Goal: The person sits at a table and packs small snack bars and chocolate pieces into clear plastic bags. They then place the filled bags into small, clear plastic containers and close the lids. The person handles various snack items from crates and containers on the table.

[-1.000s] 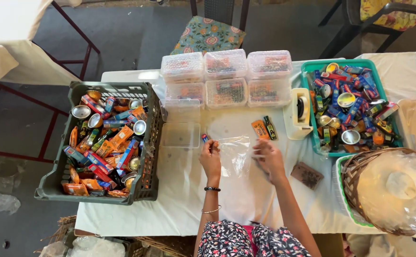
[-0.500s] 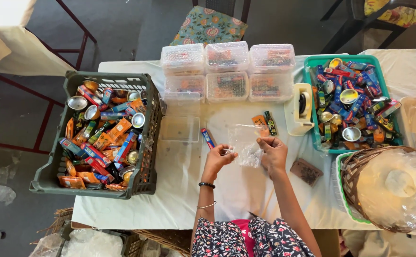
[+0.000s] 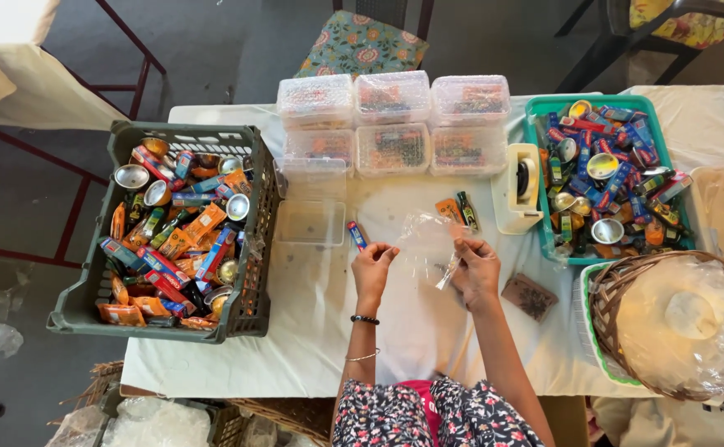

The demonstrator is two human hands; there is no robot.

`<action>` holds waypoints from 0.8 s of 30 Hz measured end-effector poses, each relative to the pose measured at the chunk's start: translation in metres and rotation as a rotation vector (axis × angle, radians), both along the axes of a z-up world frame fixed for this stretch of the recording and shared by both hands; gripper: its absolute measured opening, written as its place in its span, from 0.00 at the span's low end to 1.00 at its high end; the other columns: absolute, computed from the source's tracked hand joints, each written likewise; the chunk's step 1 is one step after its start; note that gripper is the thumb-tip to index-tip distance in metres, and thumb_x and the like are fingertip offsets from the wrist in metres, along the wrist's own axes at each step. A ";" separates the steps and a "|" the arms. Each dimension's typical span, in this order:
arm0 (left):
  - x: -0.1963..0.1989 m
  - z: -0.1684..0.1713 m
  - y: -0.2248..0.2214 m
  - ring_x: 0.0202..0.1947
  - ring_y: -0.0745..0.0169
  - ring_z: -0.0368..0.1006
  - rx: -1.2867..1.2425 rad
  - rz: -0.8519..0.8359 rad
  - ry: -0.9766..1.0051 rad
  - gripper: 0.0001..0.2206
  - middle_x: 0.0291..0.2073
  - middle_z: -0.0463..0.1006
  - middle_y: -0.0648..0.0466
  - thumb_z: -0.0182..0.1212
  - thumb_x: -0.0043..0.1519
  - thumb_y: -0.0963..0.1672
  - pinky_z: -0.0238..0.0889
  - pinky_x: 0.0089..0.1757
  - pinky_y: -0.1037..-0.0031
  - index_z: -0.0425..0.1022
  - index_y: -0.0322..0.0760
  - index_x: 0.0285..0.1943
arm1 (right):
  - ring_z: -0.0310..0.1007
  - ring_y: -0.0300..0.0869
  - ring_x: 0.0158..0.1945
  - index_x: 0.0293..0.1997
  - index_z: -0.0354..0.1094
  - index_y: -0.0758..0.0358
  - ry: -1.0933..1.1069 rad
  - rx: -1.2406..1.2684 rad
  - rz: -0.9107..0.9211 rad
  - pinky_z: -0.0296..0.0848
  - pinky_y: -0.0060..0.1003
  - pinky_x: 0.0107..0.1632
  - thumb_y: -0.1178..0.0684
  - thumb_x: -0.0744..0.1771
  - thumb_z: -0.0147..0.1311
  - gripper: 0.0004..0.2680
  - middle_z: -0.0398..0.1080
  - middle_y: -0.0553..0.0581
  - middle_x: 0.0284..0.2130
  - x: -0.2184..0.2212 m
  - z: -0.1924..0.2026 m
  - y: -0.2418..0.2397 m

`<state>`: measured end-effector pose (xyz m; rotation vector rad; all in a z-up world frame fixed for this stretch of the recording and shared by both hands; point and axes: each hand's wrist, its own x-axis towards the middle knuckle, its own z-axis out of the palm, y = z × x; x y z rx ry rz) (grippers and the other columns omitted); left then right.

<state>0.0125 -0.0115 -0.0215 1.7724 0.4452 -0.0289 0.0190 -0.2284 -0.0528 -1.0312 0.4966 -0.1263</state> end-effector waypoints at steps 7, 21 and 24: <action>0.000 0.003 0.008 0.32 0.71 0.76 -0.129 0.005 -0.184 0.05 0.30 0.82 0.55 0.70 0.58 0.40 0.69 0.36 0.78 0.80 0.33 0.39 | 0.69 0.38 0.47 0.51 0.69 0.59 -0.029 -0.385 0.179 0.69 0.35 0.48 0.57 0.63 0.66 0.13 0.73 0.50 0.43 -0.006 0.080 0.002; -0.005 -0.003 0.018 0.32 0.65 0.76 0.021 -0.258 -0.186 0.05 0.33 0.80 0.52 0.68 0.60 0.39 0.70 0.36 0.74 0.78 0.29 0.40 | 0.76 0.34 0.37 0.45 0.78 0.65 -0.068 -0.570 0.239 0.73 0.30 0.45 0.52 0.70 0.60 0.07 0.77 0.54 0.31 0.004 0.061 0.003; -0.008 -0.047 0.021 0.36 0.66 0.81 -0.548 -0.145 0.035 0.06 0.35 0.80 0.59 0.59 0.64 0.42 0.74 0.39 0.76 0.71 0.36 0.48 | 0.74 0.35 0.34 0.51 0.75 0.62 0.054 -0.767 0.435 0.71 0.31 0.40 0.53 0.68 0.61 0.09 0.76 0.52 0.29 0.004 0.061 -0.005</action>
